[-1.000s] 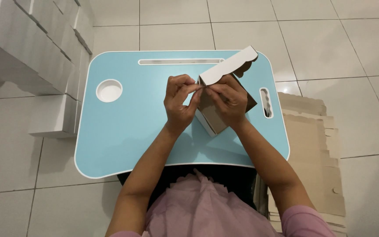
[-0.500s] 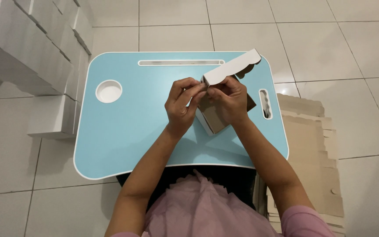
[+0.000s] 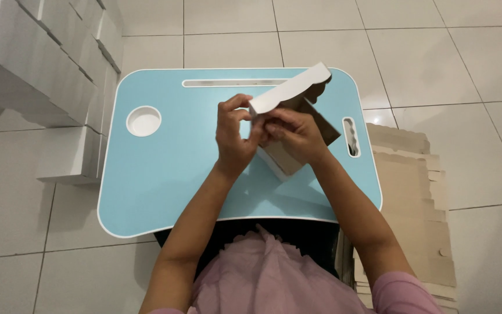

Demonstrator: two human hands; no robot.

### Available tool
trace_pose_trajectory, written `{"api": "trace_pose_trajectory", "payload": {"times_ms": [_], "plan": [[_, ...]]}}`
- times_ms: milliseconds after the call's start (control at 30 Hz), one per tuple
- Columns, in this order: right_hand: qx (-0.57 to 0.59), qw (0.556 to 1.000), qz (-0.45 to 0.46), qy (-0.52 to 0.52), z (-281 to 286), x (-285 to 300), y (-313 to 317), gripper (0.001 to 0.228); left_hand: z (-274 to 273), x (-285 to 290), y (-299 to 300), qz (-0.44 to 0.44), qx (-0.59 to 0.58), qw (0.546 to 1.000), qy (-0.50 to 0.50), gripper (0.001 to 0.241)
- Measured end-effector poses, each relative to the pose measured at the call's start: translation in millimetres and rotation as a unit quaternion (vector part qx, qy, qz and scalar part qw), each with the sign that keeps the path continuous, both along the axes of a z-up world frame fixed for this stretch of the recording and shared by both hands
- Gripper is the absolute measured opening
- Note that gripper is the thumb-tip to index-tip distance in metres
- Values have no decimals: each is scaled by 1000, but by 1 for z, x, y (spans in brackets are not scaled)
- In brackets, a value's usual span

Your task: Folding and assembling cardboard boxes from flat templates by following pre-scored lines and tucking in tabs.

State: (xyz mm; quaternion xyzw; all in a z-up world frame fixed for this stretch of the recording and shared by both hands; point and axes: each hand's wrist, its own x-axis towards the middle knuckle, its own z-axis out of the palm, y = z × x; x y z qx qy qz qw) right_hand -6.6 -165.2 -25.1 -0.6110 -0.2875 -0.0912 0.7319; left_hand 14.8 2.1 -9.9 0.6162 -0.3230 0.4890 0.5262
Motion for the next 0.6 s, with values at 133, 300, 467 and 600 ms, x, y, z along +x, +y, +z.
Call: {"api": "trace_pose_trajectory", "payload": {"times_ms": [133,300,467,600], "plan": [[-94,992,14,-86,31,-3,-13,37,7,11,14,64,0,998,-14,17],[-25,944,-269,-187,39,-13,-52,18,9,32,30,189,-32,981,7,18],[-200,934,-262,-136,37,1,-49,68,-2,39,33,183,-60,981,12,19],[-358,881,-260,-168,-10,25,-56,30,-13,35,37,129,-49,987,79,30]]}}
